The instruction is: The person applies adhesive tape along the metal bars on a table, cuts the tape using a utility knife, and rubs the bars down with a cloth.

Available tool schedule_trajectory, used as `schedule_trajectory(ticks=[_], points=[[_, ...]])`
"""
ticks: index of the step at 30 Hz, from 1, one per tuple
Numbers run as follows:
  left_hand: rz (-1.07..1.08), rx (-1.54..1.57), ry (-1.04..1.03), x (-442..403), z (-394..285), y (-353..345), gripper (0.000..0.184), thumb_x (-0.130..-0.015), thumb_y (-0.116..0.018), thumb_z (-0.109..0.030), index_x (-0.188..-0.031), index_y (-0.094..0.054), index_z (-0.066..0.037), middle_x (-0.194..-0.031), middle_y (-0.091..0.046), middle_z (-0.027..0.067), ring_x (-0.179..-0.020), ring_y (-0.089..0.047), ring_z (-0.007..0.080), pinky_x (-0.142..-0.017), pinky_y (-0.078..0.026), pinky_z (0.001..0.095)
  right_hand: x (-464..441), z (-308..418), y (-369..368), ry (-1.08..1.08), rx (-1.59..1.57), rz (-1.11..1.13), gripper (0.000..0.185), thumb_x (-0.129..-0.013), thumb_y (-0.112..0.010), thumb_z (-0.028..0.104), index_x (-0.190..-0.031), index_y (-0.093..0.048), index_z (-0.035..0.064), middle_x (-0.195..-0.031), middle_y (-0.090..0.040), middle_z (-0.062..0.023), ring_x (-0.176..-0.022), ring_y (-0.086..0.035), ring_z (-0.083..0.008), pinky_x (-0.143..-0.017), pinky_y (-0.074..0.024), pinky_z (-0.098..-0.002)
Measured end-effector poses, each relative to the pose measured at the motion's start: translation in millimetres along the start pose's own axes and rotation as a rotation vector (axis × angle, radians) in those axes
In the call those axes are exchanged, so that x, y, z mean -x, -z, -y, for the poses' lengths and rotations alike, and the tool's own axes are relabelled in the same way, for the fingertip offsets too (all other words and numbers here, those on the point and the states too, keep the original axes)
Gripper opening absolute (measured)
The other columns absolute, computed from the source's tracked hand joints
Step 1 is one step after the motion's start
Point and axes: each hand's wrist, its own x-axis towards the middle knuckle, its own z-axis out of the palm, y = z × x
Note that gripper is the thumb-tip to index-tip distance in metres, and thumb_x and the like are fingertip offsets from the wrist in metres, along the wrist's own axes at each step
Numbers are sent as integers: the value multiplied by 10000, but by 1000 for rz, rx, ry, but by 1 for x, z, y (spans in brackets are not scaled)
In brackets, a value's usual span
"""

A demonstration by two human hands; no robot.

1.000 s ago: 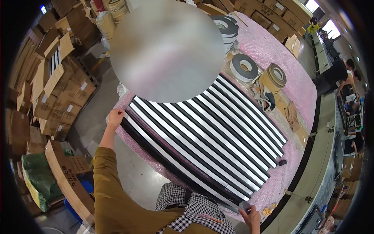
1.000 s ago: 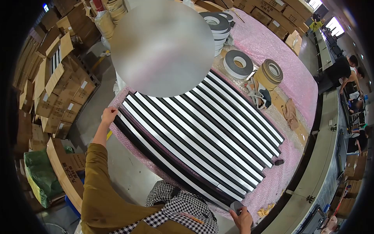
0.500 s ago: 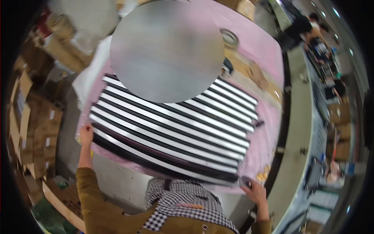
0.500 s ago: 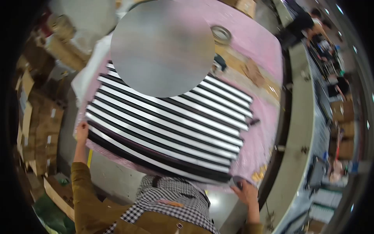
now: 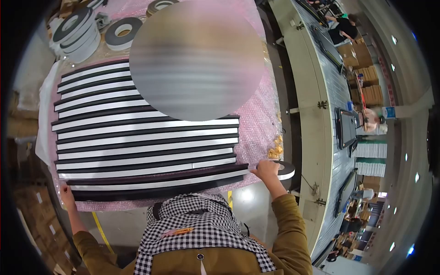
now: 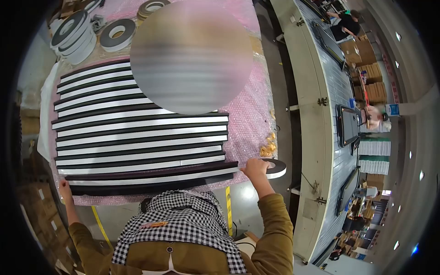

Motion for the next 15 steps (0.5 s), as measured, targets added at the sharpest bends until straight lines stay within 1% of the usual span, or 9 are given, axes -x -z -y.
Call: schedule_trajectory(ticks=[1, 6, 9, 15], points=[[15, 8, -2, -2, 3, 0, 99, -859, -601, -95, -917, -594, -15, -836, -603, 68, -800, -575, 170, -767, -468, 310, -2, 2, -2, 13, -12, -9, 575, -714, -659, 631, -969, -690, 117, -965, -699, -102, -895, -681, -286, -761, -493, -511], [49, 13, -34, -4, 7, 2, 102, -867, -594, -105, -917, -588, -17, -844, -600, 74, -801, -571, 177, -774, -464, 312, -1, 9, 3, -8, -39, -5, 550, -713, -685, 594, -983, -691, 116, -975, -697, -107, -914, -677, -293, -772, -484, -515], [66, -68, 18, -4, 7, 3, 120, -873, -584, -120, -930, -581, -14, -848, -602, 80, -806, -571, 187, -778, -464, 320, 0, 10, 6, -10, -58, 7, 548, -717, -687, 581, -997, -691, 109, -977, -697, -107, -925, -674, -293, -795, -473, -521], [58, -48, 11, -1, 3, 4, 142, -872, -585, -132, -939, -576, -8, -855, -609, 90, -810, -575, 199, -782, -464, 332, -3, 11, 9, 4, -54, 4, 539, -722, -688, 569, -1000, -692, 106, -986, -696, -105, -923, -673, -289, -790, -467, -508]])
